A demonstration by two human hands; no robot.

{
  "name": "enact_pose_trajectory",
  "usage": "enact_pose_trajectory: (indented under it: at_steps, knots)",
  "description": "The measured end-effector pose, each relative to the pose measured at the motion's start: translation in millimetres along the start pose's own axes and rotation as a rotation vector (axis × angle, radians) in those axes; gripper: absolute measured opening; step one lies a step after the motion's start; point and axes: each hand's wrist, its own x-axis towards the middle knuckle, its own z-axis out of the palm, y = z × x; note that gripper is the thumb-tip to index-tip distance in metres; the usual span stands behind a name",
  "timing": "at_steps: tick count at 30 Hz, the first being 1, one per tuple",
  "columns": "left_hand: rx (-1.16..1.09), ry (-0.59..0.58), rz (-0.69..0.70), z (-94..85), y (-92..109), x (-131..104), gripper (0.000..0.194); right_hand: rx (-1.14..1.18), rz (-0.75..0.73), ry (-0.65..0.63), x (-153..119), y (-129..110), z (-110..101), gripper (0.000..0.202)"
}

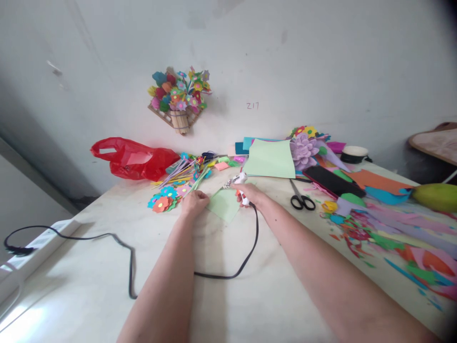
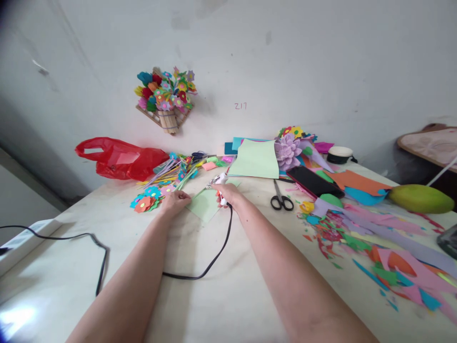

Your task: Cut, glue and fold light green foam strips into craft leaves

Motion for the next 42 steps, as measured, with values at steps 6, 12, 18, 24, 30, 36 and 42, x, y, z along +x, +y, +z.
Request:
enact_pose_trajectory:
  at_steps: [6, 12, 18, 24, 30, 36, 42]
  knots:
    - [-0.004, 0.015, 0.014, 2.1, -2, 2, 0.019, -0.005, 0.019, -0.047, 0, 1, 1, 0.032]
    - [-0.013, 0.034, 0.025, 2.4, 3, -1, 0.019, 0.0, 0.048, -0.036, -6, -3, 2, 0.031]
    - [0.001, 0.041, 0.05, 1.2, 11, -6, 0.018, 0.003, 0.056, -0.045, -8, -4, 3, 0.029]
    - [0.098, 0.048, 0.05, -3.3, 6, -3, 0.017, 0.0, 0.034, -0.057, -4, -1, 3, 0.031]
    - [0.157, -0.012, 0.067, -6.9, 0, -3, 0.016, -0.003, 0.009, -0.067, -2, 1, 2, 0.032]
    - [0.085, -0.02, 0.041, -8.9, -2, -5, 0.016, 0.034, 0.0, -0.036, 0, 1, 0, 0.029]
    - [0.046, -0.023, 0.016, -10.2, -2, -5, 0.017, 0.032, 0.019, -0.012, 0, 0, 0, 0.031]
